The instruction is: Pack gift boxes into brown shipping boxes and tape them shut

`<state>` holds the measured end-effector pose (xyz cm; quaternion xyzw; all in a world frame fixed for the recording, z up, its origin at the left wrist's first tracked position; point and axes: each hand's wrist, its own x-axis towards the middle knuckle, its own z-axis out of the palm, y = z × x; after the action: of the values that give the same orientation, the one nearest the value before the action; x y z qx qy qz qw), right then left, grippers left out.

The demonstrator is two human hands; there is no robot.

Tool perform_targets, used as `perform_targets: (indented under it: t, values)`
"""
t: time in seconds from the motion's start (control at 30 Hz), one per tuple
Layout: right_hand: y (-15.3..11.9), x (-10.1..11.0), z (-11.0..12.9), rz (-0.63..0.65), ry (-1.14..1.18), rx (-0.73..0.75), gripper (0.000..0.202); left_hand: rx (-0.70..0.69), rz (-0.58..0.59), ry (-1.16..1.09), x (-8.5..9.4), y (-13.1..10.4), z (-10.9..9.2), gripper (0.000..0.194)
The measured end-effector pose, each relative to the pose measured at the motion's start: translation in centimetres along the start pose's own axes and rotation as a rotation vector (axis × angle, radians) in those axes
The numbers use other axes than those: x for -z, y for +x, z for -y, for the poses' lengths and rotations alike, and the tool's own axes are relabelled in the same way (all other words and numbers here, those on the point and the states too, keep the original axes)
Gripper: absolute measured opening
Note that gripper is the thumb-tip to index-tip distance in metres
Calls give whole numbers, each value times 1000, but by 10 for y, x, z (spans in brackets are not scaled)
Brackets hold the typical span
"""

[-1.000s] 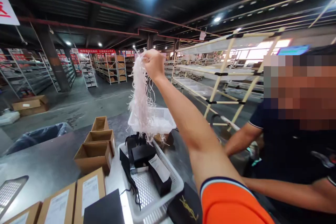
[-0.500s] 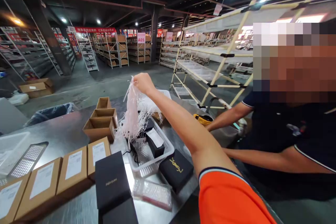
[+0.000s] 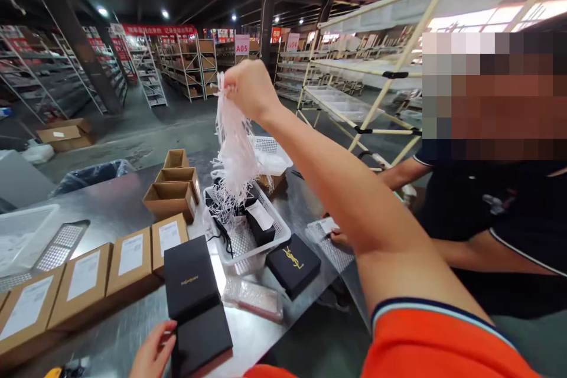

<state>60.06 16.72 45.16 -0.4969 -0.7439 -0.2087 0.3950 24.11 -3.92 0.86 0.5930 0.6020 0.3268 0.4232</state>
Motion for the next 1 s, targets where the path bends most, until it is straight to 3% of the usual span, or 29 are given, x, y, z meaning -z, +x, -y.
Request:
perform_targets:
  t: [0.07,0.13,0.27,0.4,0.53,0.67,0.73,0.87,1.0]
  values:
    - [4,6,14,15,45,-11,19,-69,33,25,6,19,-24,35]
    - [0,2,25,146,65,-40,21,-152,35,58,13,38,-55,33]
    - [-28,-29,27,399,24,-77,20,-288,34,70,22,66,-112,32]
    - [-57,-58,12,549,17,-150,20,-326,64,43,22,81,-144,30]
    - [-70,-58,12,550,146,-208,17,-317,39,-58,10,104,-182,34]
    - [-72,-48,21,543,401,-218,19,-357,24,-214,-17,148,-233,69]
    - [-75,-47,21,563,506,-249,22,-383,86,-290,-30,170,-252,73]
    - [-89,-55,1,542,591,-308,28,-296,313,-434,-45,199,-264,27]
    - [-110,-68,-28,511,622,-428,33,-189,342,-541,-44,208,-255,25]
